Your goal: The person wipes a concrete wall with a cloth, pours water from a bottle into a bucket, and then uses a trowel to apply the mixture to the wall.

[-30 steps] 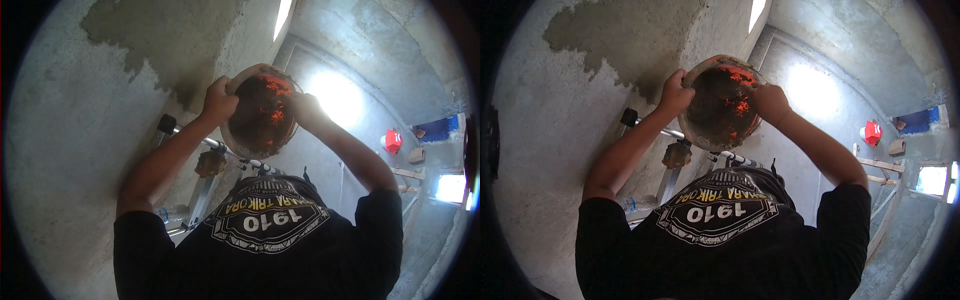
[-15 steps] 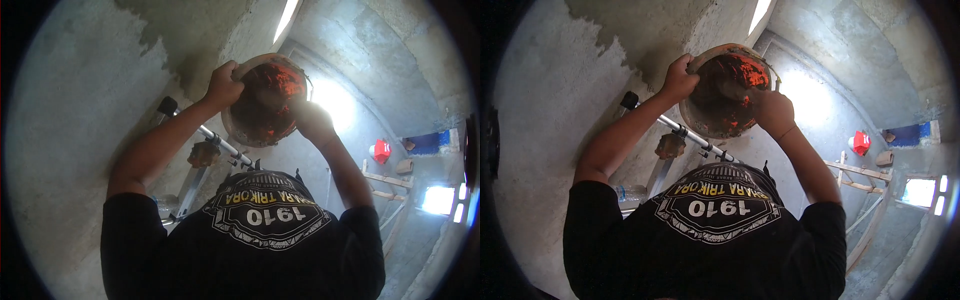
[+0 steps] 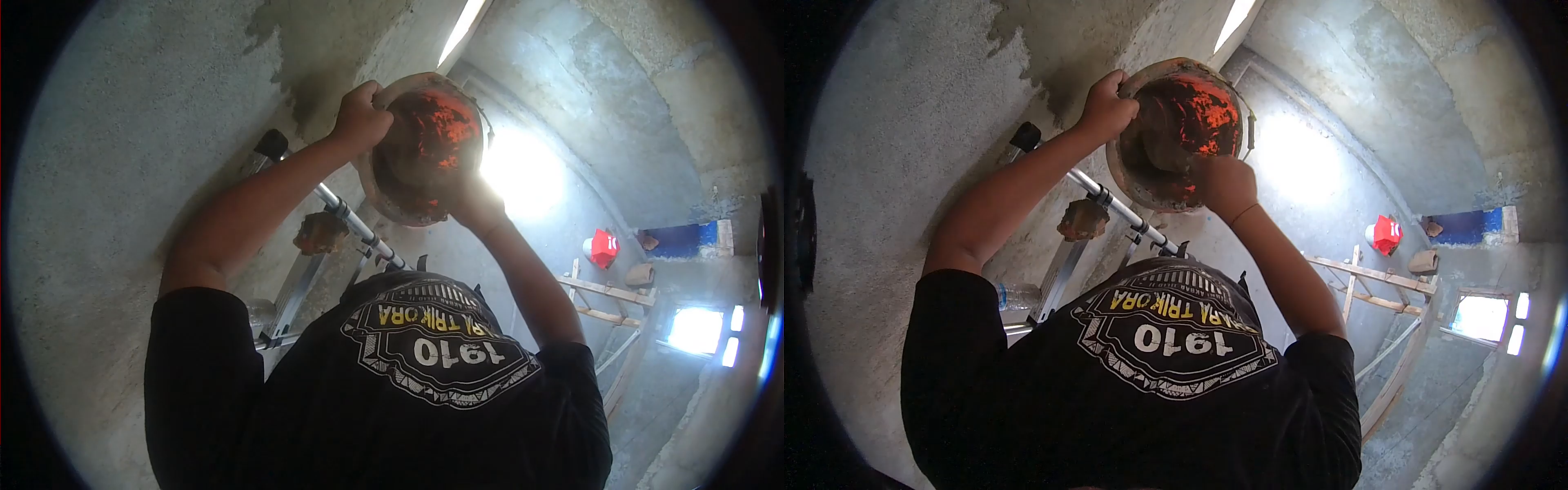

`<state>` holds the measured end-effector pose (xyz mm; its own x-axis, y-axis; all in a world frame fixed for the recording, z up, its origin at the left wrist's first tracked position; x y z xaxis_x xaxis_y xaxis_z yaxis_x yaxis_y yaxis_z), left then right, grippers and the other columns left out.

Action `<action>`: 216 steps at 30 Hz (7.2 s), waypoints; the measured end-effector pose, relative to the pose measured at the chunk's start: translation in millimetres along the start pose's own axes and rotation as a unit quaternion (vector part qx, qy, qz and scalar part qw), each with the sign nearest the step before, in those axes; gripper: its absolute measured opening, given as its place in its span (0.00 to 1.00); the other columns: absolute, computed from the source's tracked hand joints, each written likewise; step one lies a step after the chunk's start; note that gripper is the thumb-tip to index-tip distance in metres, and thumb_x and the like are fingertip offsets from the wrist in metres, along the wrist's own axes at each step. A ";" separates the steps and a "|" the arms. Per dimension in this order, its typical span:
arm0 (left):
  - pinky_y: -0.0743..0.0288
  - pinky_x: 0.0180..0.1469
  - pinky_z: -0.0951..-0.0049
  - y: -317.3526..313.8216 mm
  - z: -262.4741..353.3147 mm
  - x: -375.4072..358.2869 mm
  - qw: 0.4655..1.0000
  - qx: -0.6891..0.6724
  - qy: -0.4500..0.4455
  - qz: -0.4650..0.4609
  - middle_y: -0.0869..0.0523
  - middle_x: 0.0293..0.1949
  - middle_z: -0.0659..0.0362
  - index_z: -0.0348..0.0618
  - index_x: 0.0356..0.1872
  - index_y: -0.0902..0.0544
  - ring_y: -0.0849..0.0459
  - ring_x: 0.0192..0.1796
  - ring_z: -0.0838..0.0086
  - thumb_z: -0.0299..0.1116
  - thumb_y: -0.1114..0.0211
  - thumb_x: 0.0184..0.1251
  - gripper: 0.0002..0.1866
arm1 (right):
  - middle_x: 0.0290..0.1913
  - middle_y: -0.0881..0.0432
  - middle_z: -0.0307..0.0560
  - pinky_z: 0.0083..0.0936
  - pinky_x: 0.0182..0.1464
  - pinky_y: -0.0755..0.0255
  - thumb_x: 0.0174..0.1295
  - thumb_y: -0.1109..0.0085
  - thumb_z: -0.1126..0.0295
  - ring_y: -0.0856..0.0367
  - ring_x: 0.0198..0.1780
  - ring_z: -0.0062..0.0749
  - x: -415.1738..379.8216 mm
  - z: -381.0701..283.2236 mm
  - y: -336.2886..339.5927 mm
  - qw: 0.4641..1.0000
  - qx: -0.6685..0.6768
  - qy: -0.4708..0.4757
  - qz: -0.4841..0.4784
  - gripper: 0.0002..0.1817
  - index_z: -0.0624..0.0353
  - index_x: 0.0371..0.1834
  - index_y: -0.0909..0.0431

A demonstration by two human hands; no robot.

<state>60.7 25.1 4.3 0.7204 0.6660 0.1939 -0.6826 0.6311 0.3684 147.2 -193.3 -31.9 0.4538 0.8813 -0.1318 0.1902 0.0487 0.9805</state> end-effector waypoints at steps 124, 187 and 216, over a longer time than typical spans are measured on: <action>0.26 0.42 0.71 -4.4 -17.7 -10.5 0.969 -0.076 0.231 0.041 0.19 0.34 0.55 0.34 0.38 0.24 0.21 0.37 0.69 0.18 0.36 0.41 0.17 | 0.35 0.18 0.51 0.31 0.38 0.23 0.48 0.33 0.71 0.18 0.35 0.41 295.5 -0.8 197.7 0.805 0.491 0.179 0.281 0.27 0.66 0.55 0.26; 0.25 0.40 0.72 -12.6 -33.6 -12.2 0.974 -0.063 0.215 0.023 0.17 0.32 0.56 0.36 0.34 0.23 0.20 0.34 0.72 0.17 0.37 0.41 0.14 | 0.32 0.25 0.49 0.36 0.25 0.27 0.63 0.43 0.70 0.24 0.26 0.40 296.0 6.9 214.7 0.686 0.681 0.039 0.255 0.15 0.64 0.50 0.26; 0.25 0.43 0.71 -19.7 -36.8 -17.6 0.972 -0.063 0.227 0.009 0.17 0.36 0.55 0.35 0.40 0.23 0.19 0.37 0.71 0.17 0.36 0.44 0.17 | 0.33 0.23 0.48 0.32 0.24 0.28 0.59 0.36 0.66 0.23 0.25 0.38 330.5 21.2 117.9 0.559 0.794 0.087 0.221 0.19 0.63 0.50 0.26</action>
<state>56.9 15.6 -39.8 0.5993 0.7661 -0.2320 -0.7252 0.6424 0.2480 338.0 93.7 37.1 0.6974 0.6809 0.2237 0.6884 -0.5495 -0.4735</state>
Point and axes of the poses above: each hand's wrist, its own x-axis towards the middle knuckle, its own y-axis out of the back of the hand, z = x × y, the point moved 6 cm from there along x, towards the middle knuckle
